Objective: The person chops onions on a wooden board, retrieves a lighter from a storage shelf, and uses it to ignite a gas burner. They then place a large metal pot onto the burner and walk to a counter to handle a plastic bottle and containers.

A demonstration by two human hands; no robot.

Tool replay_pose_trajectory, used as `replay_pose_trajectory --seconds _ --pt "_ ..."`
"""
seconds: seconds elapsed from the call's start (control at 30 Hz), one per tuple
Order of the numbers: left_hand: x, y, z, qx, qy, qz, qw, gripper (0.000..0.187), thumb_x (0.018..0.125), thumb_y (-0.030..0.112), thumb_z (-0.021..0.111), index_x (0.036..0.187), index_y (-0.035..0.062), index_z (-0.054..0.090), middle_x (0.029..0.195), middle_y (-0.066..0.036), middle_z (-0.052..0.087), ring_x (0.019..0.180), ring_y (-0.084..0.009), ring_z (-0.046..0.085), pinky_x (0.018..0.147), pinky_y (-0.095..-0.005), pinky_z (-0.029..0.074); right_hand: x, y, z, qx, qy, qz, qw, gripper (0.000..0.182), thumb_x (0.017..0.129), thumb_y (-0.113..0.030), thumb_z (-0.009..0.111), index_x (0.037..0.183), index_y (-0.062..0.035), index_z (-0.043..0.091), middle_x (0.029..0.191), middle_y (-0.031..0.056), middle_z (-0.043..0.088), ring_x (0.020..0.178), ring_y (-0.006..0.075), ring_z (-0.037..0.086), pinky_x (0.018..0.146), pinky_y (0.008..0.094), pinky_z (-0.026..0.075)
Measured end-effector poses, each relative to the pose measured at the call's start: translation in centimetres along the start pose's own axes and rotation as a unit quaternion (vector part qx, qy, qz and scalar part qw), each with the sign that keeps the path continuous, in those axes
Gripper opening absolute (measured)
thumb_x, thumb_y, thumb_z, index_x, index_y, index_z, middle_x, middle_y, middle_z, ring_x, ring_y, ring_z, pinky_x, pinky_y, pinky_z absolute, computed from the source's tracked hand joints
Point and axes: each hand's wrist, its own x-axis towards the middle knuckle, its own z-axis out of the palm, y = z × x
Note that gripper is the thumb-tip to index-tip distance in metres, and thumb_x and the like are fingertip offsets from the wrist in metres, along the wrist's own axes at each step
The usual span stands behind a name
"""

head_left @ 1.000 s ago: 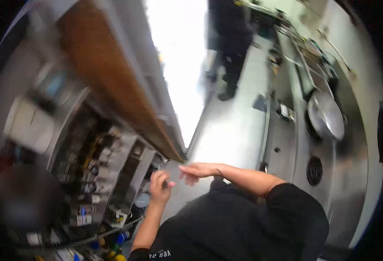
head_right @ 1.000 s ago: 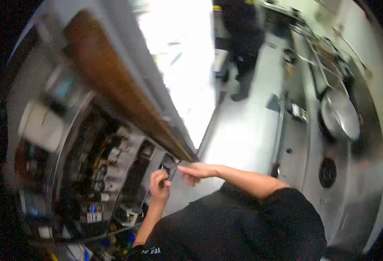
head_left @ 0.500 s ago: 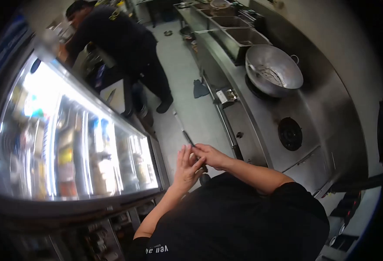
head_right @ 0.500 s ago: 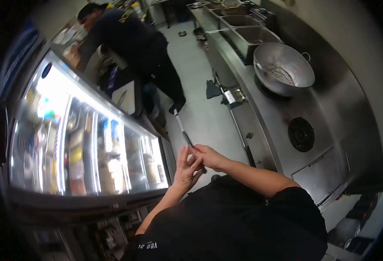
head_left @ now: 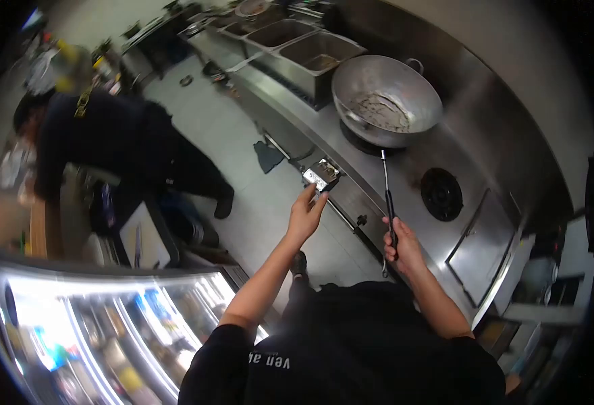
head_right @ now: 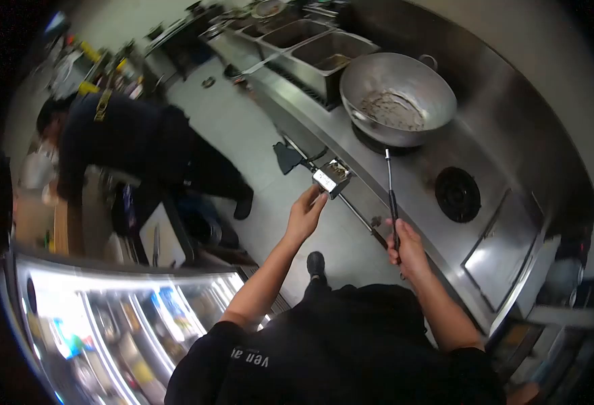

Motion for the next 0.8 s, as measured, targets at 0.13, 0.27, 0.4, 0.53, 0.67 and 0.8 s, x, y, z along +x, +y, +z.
replay_pose_trajectory --seconds 0.13,0.27,0.4,0.53,0.67,0.8 --pt "10.0 4.2 2.2 -0.083 -0.061 -0.035 0.994 0.072 0.089 0.034 0.062 0.138 -0.0083 0.030 0.130 -0.026 0.049 0.115 -0.0299 0.054 0.095 -0.0331 0.043 -1.2 0.5 1.1 0.007 0.131 -0.051 0.990 0.031 0.098 -0.032 0.050 0.116 -0.0074 0.052 0.070 0.0008 0.049 0.048 0.0074 0.041 0.038 0.0225 0.031" --pt "18.7 6.2 5.1 -0.179 -0.080 -0.151 0.969 0.094 0.082 0.046 0.068 0.142 -0.0082 0.021 0.140 -0.028 0.036 0.126 -0.0316 0.043 0.104 -0.0385 0.034 -2.5 0.2 2.0 0.039 0.157 -0.043 0.986 0.028 0.097 -0.028 0.051 0.113 -0.0054 0.052 0.072 0.0009 0.050 0.047 0.0069 0.037 0.036 0.0206 0.026" --pt "27.7 -0.8 10.4 -0.321 -0.191 -0.285 0.883 0.099 0.069 0.050 0.078 0.139 -0.0021 0.030 0.147 -0.017 0.028 0.134 -0.0322 0.028 0.108 -0.0436 0.028 -4.4 1.3 2.6 0.065 0.218 -0.053 0.972 0.024 0.097 -0.023 0.050 0.111 -0.0038 0.054 0.072 0.0012 0.050 0.045 0.0063 0.035 0.036 0.0207 0.024" --pt "28.4 1.5 12.8 -0.350 -0.120 -0.345 0.862 0.069 0.078 0.026 0.070 0.135 0.0048 0.036 0.141 -0.016 0.032 0.123 -0.0377 0.038 0.101 -0.0554 0.033 -6.2 2.6 -0.1 0.101 0.256 -0.090 0.957 0.023 0.096 -0.021 0.051 0.110 -0.0024 0.055 0.071 0.0014 0.050 0.045 0.0062 0.035 0.035 0.0208 0.023" --pt "28.8 2.2 13.4 -0.351 -0.125 -0.345 0.862 0.055 0.073 0.003 0.050 0.126 0.0033 0.038 0.126 -0.020 0.038 0.115 -0.0422 0.041 0.091 -0.0614 0.040 -7.2 2.5 -4.0 0.137 0.288 -0.113 0.941 0.023 0.095 -0.023 0.053 0.107 -0.0043 0.057 0.068 0.0011 0.053 0.044 0.0062 0.037 0.034 0.0210 0.023" --pt "25.7 3.6 14.7 -0.348 -0.133 -0.342 0.863 0.054 0.073 0.000 0.048 0.126 0.0005 0.037 0.123 -0.022 0.038 0.114 -0.0446 0.040 0.090 -0.0668 0.039 -8.2 1.2 -7.5 0.149 0.309 -0.142 0.928 0.025 0.096 -0.024 0.052 0.110 -0.0031 0.056 0.069 0.0002 0.051 0.043 0.0056 0.037 0.034 0.0207 0.022"
